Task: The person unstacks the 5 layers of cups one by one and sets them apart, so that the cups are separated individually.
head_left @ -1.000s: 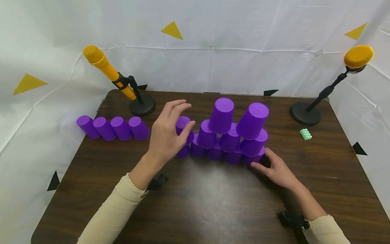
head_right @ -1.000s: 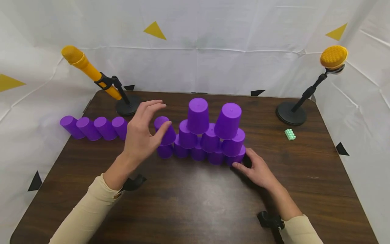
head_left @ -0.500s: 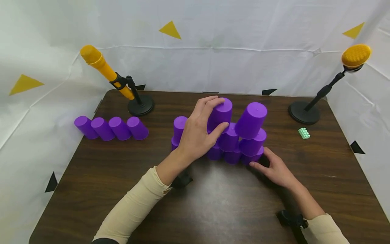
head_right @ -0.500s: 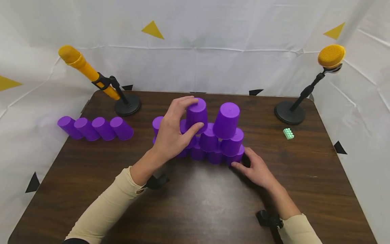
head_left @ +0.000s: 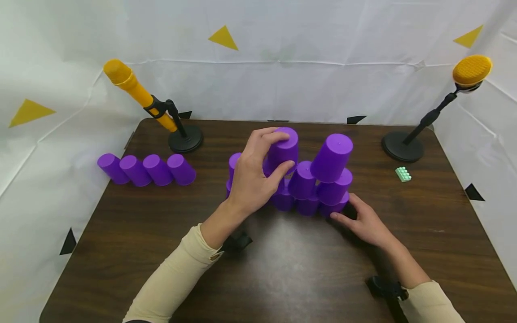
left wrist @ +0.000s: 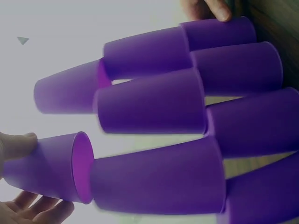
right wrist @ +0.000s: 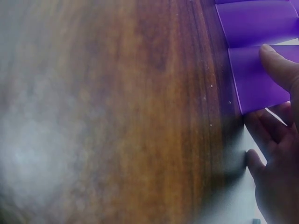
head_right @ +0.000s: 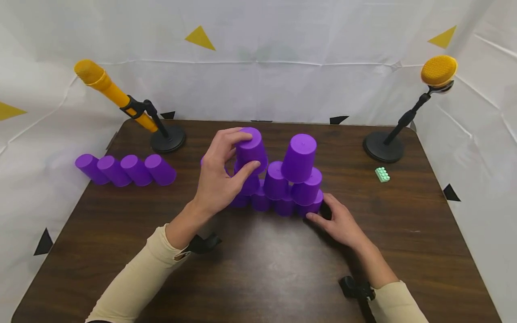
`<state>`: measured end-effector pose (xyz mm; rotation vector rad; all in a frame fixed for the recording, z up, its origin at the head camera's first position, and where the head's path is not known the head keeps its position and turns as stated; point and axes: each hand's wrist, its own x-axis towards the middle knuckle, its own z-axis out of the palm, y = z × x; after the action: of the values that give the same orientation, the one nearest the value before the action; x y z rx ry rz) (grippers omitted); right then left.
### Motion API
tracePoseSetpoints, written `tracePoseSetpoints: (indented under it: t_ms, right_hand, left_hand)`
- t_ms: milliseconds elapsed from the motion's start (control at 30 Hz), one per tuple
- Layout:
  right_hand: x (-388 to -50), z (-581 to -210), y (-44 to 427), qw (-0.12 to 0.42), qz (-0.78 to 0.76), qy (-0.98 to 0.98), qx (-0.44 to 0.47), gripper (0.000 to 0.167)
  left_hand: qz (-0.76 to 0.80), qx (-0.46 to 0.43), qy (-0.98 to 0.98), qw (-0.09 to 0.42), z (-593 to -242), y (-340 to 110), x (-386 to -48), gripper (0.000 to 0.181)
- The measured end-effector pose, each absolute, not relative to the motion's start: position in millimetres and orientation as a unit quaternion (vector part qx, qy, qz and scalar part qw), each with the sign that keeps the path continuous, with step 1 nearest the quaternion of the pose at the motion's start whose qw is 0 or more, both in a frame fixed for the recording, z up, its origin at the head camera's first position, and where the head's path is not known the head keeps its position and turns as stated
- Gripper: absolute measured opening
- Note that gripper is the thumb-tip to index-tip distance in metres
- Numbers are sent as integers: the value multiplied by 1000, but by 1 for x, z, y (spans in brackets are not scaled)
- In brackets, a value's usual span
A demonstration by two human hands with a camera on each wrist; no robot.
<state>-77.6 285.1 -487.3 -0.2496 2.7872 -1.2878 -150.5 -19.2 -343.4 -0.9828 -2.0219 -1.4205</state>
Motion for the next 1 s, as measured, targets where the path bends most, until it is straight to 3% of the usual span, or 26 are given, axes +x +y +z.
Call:
tracePoseSetpoints:
  t_ms: [233, 433, 767, 1000]
  right_hand:
    - [-78, -487, 285, 30, -421, 903, -82, 60]
    - [-79, -487, 285, 30, -419, 903, -84, 59]
    - [-78, -487, 285, 18, -413, 906, -89, 57]
    - [-78, -488, 285, 11, -414, 906, -90, 56]
  left_hand:
    - [-574, -324, -697, 283, -328, -62, -148, 43]
    - [-594, -224, -710, 306, -332, -109, -159, 45]
    - [-456, -90, -857, 222, -422, -153, -198, 44]
    - [-373, -53, -912, 165, -450, -156, -206, 45]
